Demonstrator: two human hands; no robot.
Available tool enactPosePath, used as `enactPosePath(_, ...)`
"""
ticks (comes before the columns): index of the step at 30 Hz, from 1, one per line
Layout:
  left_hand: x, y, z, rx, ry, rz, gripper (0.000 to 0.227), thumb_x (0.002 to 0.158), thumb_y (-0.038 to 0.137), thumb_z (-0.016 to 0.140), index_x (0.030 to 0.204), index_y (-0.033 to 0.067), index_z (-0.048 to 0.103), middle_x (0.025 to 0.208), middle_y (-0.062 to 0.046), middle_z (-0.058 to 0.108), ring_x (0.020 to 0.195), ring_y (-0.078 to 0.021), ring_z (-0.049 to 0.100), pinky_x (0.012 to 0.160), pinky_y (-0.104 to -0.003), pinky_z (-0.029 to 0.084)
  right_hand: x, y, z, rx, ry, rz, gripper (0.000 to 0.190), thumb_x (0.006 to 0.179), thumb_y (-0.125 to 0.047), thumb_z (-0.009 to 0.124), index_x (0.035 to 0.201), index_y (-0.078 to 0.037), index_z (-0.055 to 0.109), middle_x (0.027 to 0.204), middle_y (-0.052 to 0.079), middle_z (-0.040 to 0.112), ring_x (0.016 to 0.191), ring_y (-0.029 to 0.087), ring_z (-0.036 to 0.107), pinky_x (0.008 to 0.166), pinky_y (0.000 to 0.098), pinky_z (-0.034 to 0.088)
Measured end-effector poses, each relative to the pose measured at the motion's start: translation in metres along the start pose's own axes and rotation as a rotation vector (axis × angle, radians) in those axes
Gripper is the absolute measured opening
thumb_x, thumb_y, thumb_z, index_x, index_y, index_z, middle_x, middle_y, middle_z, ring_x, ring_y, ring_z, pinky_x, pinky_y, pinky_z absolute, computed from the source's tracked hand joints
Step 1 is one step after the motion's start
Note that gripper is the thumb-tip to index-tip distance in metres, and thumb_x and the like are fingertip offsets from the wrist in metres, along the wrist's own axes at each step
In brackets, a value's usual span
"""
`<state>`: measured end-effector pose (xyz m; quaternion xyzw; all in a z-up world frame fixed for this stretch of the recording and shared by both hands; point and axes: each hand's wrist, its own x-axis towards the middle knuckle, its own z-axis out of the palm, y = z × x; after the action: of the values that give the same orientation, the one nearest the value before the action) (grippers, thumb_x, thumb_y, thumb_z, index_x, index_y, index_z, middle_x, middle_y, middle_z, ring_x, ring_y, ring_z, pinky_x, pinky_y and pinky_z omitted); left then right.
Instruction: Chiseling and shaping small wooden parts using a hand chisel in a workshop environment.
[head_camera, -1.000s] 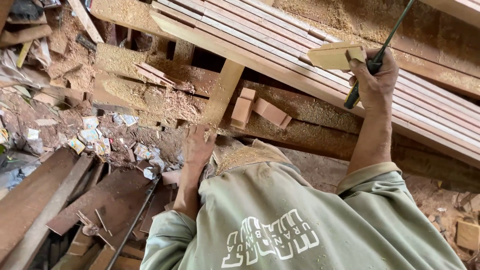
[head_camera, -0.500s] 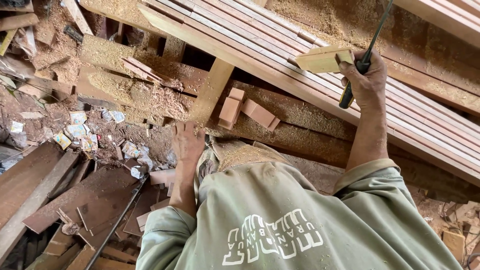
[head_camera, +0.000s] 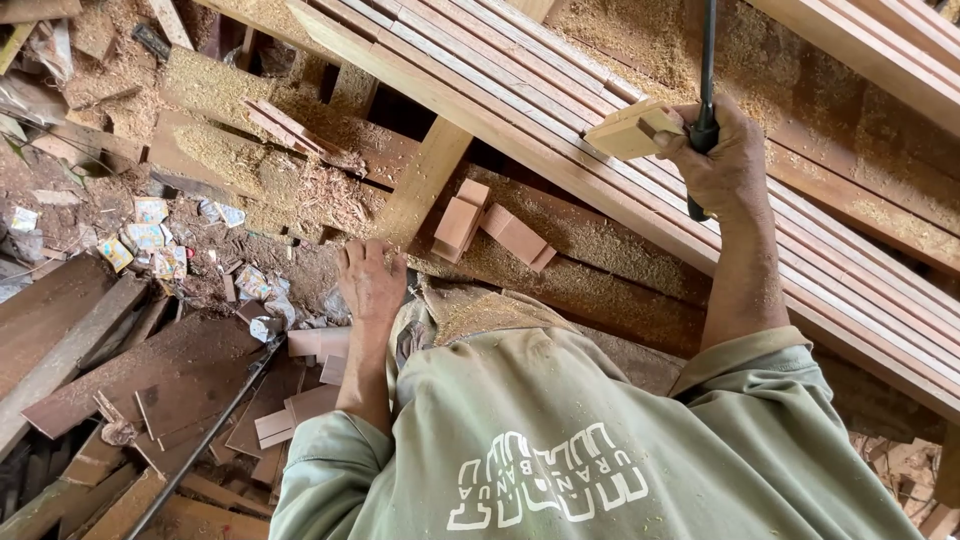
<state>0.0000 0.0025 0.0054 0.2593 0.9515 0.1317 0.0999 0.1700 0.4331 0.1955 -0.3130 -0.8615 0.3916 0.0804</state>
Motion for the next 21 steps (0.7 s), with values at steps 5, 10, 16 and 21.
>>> enactPosePath(5, 0.001, 0.001, 0.002, 0.000, -0.016, -0.014, 0.026, 0.088, 0.028, 0.077, 0.104, 0.0124, 0.064, 0.105, -0.012, 0.061, 0.102, -0.0290, 0.057, 0.091, -0.042, 0.050, 0.009, -0.014, 0.000, -0.067, -0.044, 0.009, 0.023, 0.103, -0.012, 0.077, 0.118, -0.004, 0.062, 0.112, 0.012, 0.069, 0.102, 0.025, 0.066, 0.082, 0.0376, 0.061)
enactPosePath(10, 0.004, 0.006, 0.002, -0.001, 0.043, -0.019, 0.034, 0.082, 0.032, 0.085, 0.099, 0.0110, 0.065, 0.101, -0.013, 0.062, 0.099, -0.0311, 0.056, 0.086, -0.044, 0.050, 0.017, -0.031, 0.003, -0.122, -0.091, 0.038, 0.023, 0.102, -0.012, 0.075, 0.117, -0.005, 0.059, 0.113, 0.013, 0.069, 0.105, 0.026, 0.067, 0.087, 0.0424, 0.061)
enactPosePath(16, 0.011, 0.008, 0.012, -0.016, 0.022, 0.011, 0.028, 0.086, 0.033, 0.081, 0.099, 0.0152, 0.063, 0.099, -0.010, 0.061, 0.098, -0.0283, 0.056, 0.087, -0.040, 0.050, 0.032, -0.036, 0.017, -0.144, -0.151, 0.066, 0.023, 0.102, -0.011, 0.079, 0.109, -0.008, 0.058, 0.092, 0.002, 0.060, 0.082, 0.014, 0.060, 0.073, 0.0294, 0.061)
enactPosePath(21, 0.017, 0.003, 0.015, -0.030, -0.019, -0.011, 0.026, 0.086, 0.033, 0.081, 0.094, 0.0152, 0.063, 0.093, -0.008, 0.063, 0.096, -0.0267, 0.057, 0.096, -0.041, 0.044, 0.039, -0.059, 0.028, -0.161, -0.142, 0.109, 0.030, 0.098, -0.017, 0.078, 0.112, -0.004, 0.055, 0.116, 0.017, 0.070, 0.100, 0.028, 0.068, 0.086, 0.0433, 0.061)
